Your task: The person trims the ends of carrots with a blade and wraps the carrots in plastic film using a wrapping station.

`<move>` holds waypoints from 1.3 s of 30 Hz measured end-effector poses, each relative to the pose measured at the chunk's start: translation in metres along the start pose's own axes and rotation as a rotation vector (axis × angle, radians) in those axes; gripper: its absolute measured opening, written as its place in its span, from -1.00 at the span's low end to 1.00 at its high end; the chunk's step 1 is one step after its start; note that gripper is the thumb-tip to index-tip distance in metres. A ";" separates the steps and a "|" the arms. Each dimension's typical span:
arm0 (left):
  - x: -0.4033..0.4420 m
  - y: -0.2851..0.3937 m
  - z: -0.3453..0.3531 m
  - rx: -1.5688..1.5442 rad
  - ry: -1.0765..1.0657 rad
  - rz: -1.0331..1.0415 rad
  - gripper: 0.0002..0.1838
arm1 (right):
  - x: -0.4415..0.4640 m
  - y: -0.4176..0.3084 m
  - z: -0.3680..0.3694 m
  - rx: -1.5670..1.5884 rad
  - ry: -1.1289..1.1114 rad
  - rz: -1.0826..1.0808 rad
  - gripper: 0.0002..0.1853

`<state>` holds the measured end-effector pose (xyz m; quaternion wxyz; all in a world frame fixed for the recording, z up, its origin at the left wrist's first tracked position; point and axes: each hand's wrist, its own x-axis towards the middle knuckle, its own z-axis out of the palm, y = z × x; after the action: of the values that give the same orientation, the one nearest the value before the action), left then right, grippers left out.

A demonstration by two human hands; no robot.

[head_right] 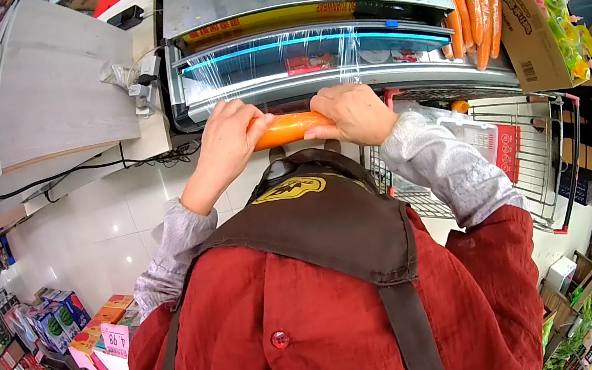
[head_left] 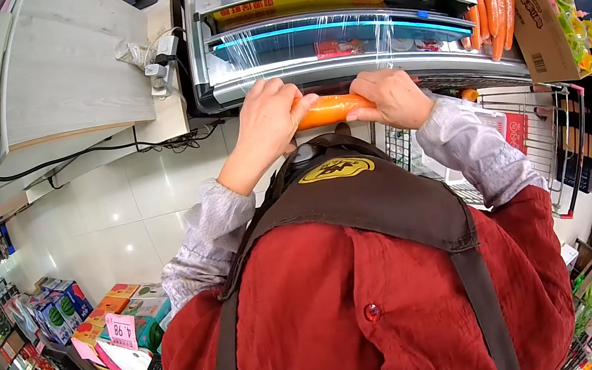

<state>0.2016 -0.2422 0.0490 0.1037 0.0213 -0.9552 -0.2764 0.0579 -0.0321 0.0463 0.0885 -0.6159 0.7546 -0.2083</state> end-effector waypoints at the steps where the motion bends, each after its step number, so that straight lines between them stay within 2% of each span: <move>1: 0.002 0.002 0.001 -0.015 0.013 -0.029 -0.69 | 0.002 0.003 0.001 0.022 -0.017 -0.005 -0.48; 2: 0.003 0.004 0.001 -0.063 -0.058 -0.200 -0.77 | 0.004 0.007 0.001 0.049 -0.059 0.010 -0.48; 3: 0.003 0.003 0.004 -0.063 -0.054 -0.208 -0.77 | 0.007 0.011 0.001 0.052 -0.064 0.004 -0.48; 5: 0.004 -0.003 0.012 -0.174 0.152 -0.282 -0.83 | 0.011 0.016 0.002 0.104 -0.186 0.070 -0.49; 6: 0.003 -0.006 0.015 -0.162 0.241 -0.256 -0.82 | 0.013 0.019 0.003 0.106 -0.191 0.063 -0.49; 7: 0.000 -0.008 0.017 -0.161 0.245 -0.261 -0.82 | 0.015 0.022 0.003 0.123 -0.220 0.077 -0.49; 9: -0.012 -0.012 0.021 -0.080 0.682 -0.253 -0.75 | 0.019 0.029 0.002 0.155 -0.277 0.107 -0.49; 11: -0.037 -0.017 0.032 -0.549 0.707 -0.628 -0.67 | 0.022 0.034 0.000 0.166 -0.311 0.110 -0.49; 13: -0.055 -0.022 0.044 -1.114 0.442 -1.007 -0.66 | 0.026 0.037 -0.001 0.227 -0.322 0.094 -0.48; 14: -0.057 -0.022 0.053 -1.118 0.451 -1.008 -0.66 | 0.029 0.039 -0.002 0.224 -0.328 0.087 -0.48; 16: -0.051 -0.007 0.070 -1.988 0.273 -0.798 -0.55 | 0.034 0.040 -0.003 0.237 -0.388 0.119 -0.48; 17: -0.044 -0.001 0.077 -1.991 0.287 -0.801 -0.55 | 0.036 0.040 -0.002 0.244 -0.419 0.136 -0.47; 19: -0.021 0.003 0.083 -2.159 0.423 -0.639 -0.46 | 0.039 0.042 0.000 0.248 -0.442 0.157 -0.48; 24: -0.016 0.002 0.094 -2.088 0.524 -0.706 -0.47 | 0.039 0.027 -0.007 0.109 -0.414 0.290 -0.54; 26: -0.015 0.005 0.090 -2.050 0.534 -0.721 -0.48 | 0.033 0.003 -0.014 -0.170 0.047 0.183 -0.53; 27: -0.013 0.007 0.088 -2.035 0.542 -0.777 -0.48 | 0.033 -0.006 -0.016 -0.173 0.049 0.180 -0.53; 29: -0.009 0.012 0.084 -2.025 0.551 -0.827 -0.48 | 0.033 -0.022 -0.017 -0.178 0.158 -0.032 -0.42; 34: 0.003 0.019 0.071 -1.942 0.611 -0.939 -0.47 | 0.041 -0.014 0.021 -0.165 0.133 -0.037 -0.37; 38: 0.003 0.022 0.064 -1.960 0.565 -0.923 -0.46 | 0.050 0.014 0.013 0.057 0.038 -0.055 -0.42; 39: 0.000 0.022 0.068 -1.932 0.522 -0.861 -0.45 | 0.053 0.017 0.007 0.131 -0.015 -0.041 -0.44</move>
<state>0.1878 -0.1883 0.0044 0.1709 0.3217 -0.1955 -0.9105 0.0334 -0.0821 0.0395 0.1298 -0.6258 0.7259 -0.2542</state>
